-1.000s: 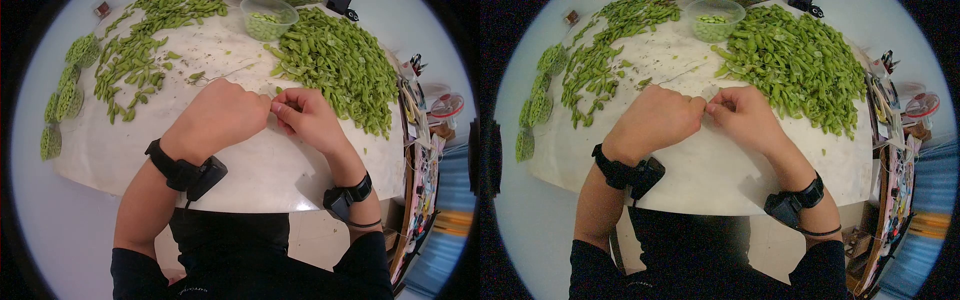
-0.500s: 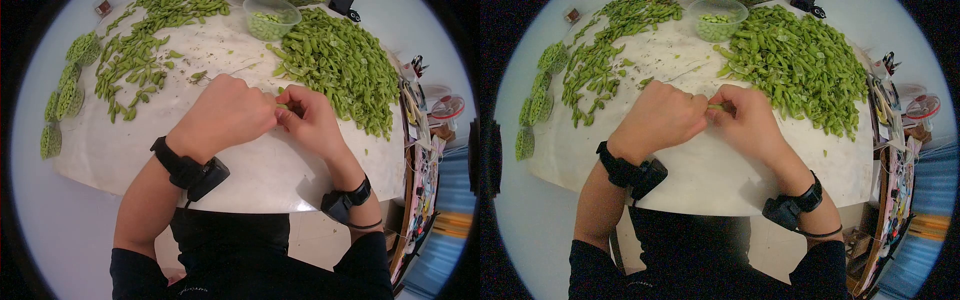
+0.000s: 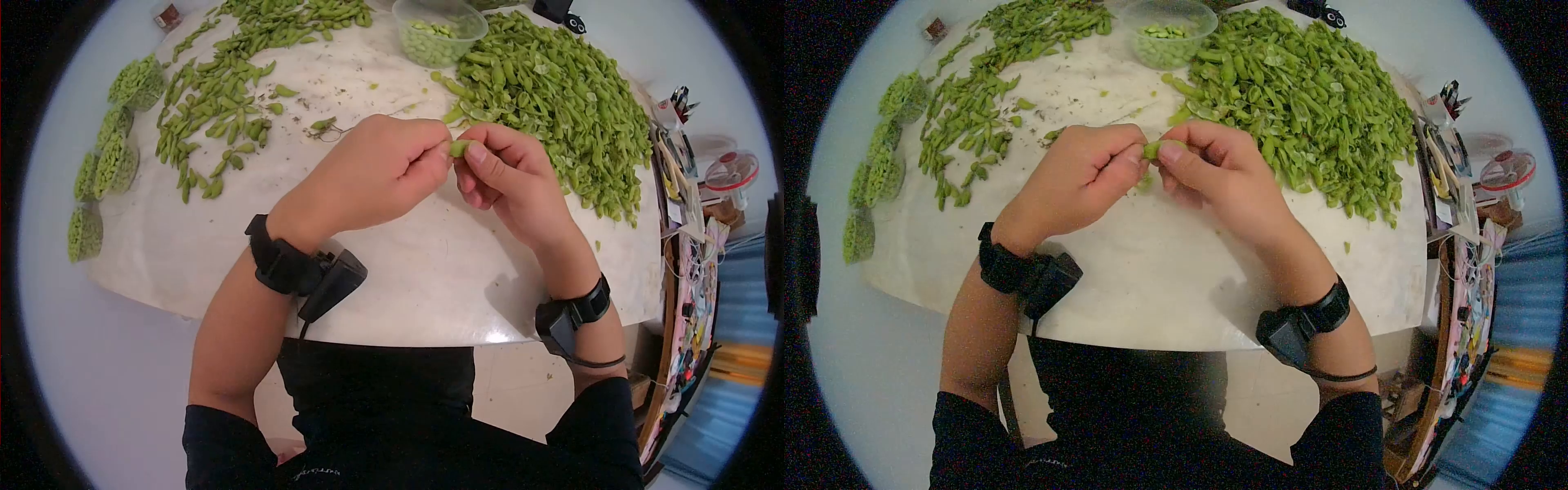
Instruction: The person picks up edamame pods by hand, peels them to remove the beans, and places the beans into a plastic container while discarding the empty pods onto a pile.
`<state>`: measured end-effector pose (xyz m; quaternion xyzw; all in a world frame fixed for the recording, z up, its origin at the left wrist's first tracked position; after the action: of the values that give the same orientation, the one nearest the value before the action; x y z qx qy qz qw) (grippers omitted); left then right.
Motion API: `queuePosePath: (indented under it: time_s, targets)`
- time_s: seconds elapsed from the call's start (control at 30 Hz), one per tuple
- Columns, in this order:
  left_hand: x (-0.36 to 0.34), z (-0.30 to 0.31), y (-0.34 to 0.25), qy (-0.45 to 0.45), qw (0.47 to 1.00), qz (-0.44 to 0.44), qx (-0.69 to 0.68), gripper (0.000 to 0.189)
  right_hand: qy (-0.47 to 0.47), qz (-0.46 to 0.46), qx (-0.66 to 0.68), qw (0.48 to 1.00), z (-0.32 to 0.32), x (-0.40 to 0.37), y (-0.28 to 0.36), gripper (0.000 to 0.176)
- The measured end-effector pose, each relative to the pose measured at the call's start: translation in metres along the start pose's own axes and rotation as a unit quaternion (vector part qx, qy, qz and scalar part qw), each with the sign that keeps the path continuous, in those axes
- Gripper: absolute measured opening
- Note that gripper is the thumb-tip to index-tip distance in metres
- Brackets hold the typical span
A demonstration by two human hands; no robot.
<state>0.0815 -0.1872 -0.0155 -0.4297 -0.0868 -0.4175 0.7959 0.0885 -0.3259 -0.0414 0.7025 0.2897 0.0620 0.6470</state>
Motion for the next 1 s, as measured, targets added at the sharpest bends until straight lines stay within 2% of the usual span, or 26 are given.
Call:
queuePosePath:
  time_s: [0.13, 0.2, 0.4, 0.5, 0.6, 0.7, 0.83, 0.93, 1.0]
  targets:
    - [-0.003, -0.005, 0.004, -0.049, 0.987, 0.042, -0.149, 0.026, 0.069, 0.005, 0.088, 0.994, -0.004, 0.0, 0.0, 0.018]
    - [-0.003, -0.007, 0.003, -0.061, 0.978, 0.056, -0.192, 0.028, 0.026, 0.02, 0.064, 0.997, 0.001, 0.0, -0.001, 0.019]
    - [-0.002, -0.002, 0.001, -0.075, 0.991, 0.019, -0.106, 0.026, -0.006, 0.04, 0.022, 0.999, 0.004, 0.0, 0.002, 0.02]
    - [0.0, 0.0, 0.001, -0.05, 0.994, 0.062, -0.076, 0.021, -0.008, 0.056, 0.022, 0.998, 0.003, 0.0, 0.001, 0.022]
    - [-0.001, 0.001, 0.005, -0.095, 0.992, 0.038, -0.077, 0.018, 0.003, 0.052, 0.034, 0.998, -0.001, 0.0, 0.001, 0.022]
    - [-0.003, -0.004, 0.012, -0.14, 0.977, 0.04, -0.155, 0.016, 0.001, 0.05, 0.031, 0.998, -0.002, -0.001, 0.0, 0.023]
    - [-0.001, -0.006, 0.012, -0.122, 0.957, 0.061, -0.256, 0.014, 0.006, 0.056, 0.027, 0.998, -0.002, -0.001, -0.001, 0.024]
    - [-0.002, -0.01, 0.013, -0.099, 0.927, 0.091, -0.351, 0.013, 0.04, 0.017, 0.081, 0.996, -0.005, 0.001, -0.003, 0.025]
    - [-0.003, -0.013, 0.011, -0.082, 0.908, 0.101, -0.398, 0.014, 0.102, -0.027, 0.137, 0.985, -0.008, 0.001, -0.006, 0.027]
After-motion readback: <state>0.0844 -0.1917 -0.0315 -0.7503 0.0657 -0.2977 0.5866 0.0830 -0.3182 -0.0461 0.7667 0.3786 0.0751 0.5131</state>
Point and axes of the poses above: each hand's wrist, its own x-axis towards the middle knuckle, its own z-axis out of the back of the hand, y = z × x, the point moved 6 cm from there along x, towards the middle knuckle, and after that the axes turned 13 degrees about -z, right-handed, at the moved point
